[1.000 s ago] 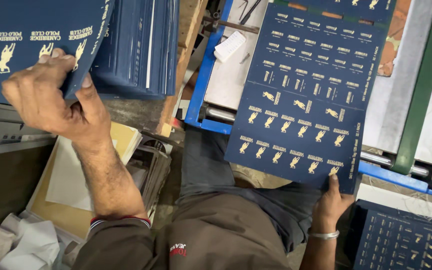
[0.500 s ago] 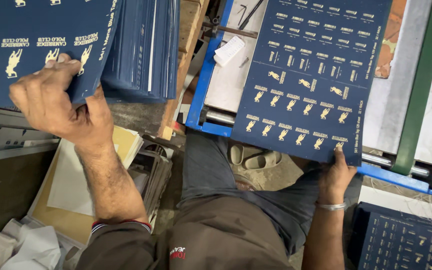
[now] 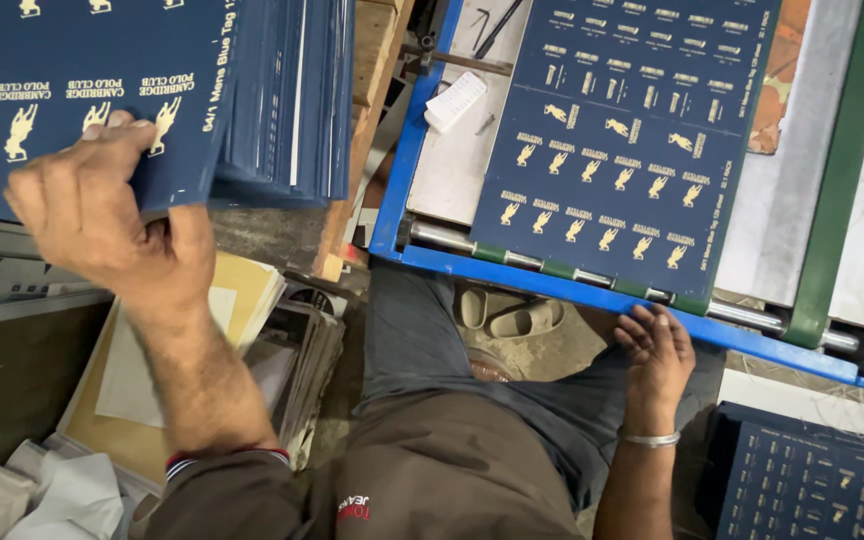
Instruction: The person repeatedly picks up blue sheets printed with white logos and feeds them into a blue industrial machine. The person uses both hands to align the sheets and push them through the rollers, then retrieves them from the output side to repeat the process.
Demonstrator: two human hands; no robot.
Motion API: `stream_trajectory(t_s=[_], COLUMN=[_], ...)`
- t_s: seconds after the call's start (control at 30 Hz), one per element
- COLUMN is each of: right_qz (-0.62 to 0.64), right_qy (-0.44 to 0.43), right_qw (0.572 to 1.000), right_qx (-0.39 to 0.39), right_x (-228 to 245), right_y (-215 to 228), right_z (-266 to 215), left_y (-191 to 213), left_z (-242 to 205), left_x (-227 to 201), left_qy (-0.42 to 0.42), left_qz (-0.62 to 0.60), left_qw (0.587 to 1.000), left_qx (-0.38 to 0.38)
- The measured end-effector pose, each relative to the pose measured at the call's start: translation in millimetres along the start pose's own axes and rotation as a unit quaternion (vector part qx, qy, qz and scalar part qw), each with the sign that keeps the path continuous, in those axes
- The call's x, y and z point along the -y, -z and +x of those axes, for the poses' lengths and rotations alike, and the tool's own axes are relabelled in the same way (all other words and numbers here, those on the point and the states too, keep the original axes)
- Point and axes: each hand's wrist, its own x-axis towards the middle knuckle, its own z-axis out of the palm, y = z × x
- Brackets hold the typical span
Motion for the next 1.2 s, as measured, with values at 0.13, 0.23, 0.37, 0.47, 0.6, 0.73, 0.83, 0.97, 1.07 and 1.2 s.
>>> stream_trajectory(t_s=[0.13, 0.23, 0.37, 0.47, 0.6, 0.73, 0.83, 0.97, 1.07, 1.2], right_qz=[-0.011, -0.020, -0.041, -0.058, -0.043, 0.068, 0.125, 0.157, 0.153, 0.162], right_qy=[-0.023, -0.043, -0.038, -0.023, 0.035, 0.090, -0.045, -0.102, -0.066, -0.017], right_qw=[0.999, 0.998, 0.994, 0.986, 0.945, 0.824, 0.885, 0.928, 0.957, 0.983], right_qx=[0.022, 0.040, 0.093, 0.153, 0.322, 0.555, 0.446, 0.322, 0.236, 0.086], right_x=[2.7, 9.6, 32.7, 62.3, 104.2, 128.6, 125.3, 119.3, 112.3, 83.9], right_y=[-14.0, -33.9, -76.2, -122.7, -192.6, -243.8, -253.8, -251.7, -230.1, -172.1], right_z=[-10.5, -16.4, -25.8, -37.7, -70.4, -112.5, -133.1, -120.0, -84.7, -17.7], left_y=[34.8, 52.3, 57.0, 44.3, 44.9, 48.3, 42.9, 54.2, 80.0, 82.8], left_z=[8.6, 19.4, 36.0, 41.8, 34.6, 26.9, 26.0, 30.7, 34.6, 41.1], left_x=[-4.3, 2.1, 21.9, 17.0, -49.2, -138.2, -183.2, -180.1, -154.0, -101.9], left_qy=[-0.039, -0.067, -0.025, -0.012, -0.053, -0.152, -0.184, -0.197, -0.177, -0.141], left_qz=[0.029, 0.028, -0.083, -0.087, -0.115, -0.070, -0.130, -0.169, -0.176, -0.071], left_qw=[0.992, 0.982, 0.979, 0.990, 0.989, 0.970, 0.949, 0.915, 0.916, 0.955], left_qx=[0.115, 0.173, 0.184, 0.109, 0.079, 0.175, 0.219, 0.309, 0.314, 0.251])
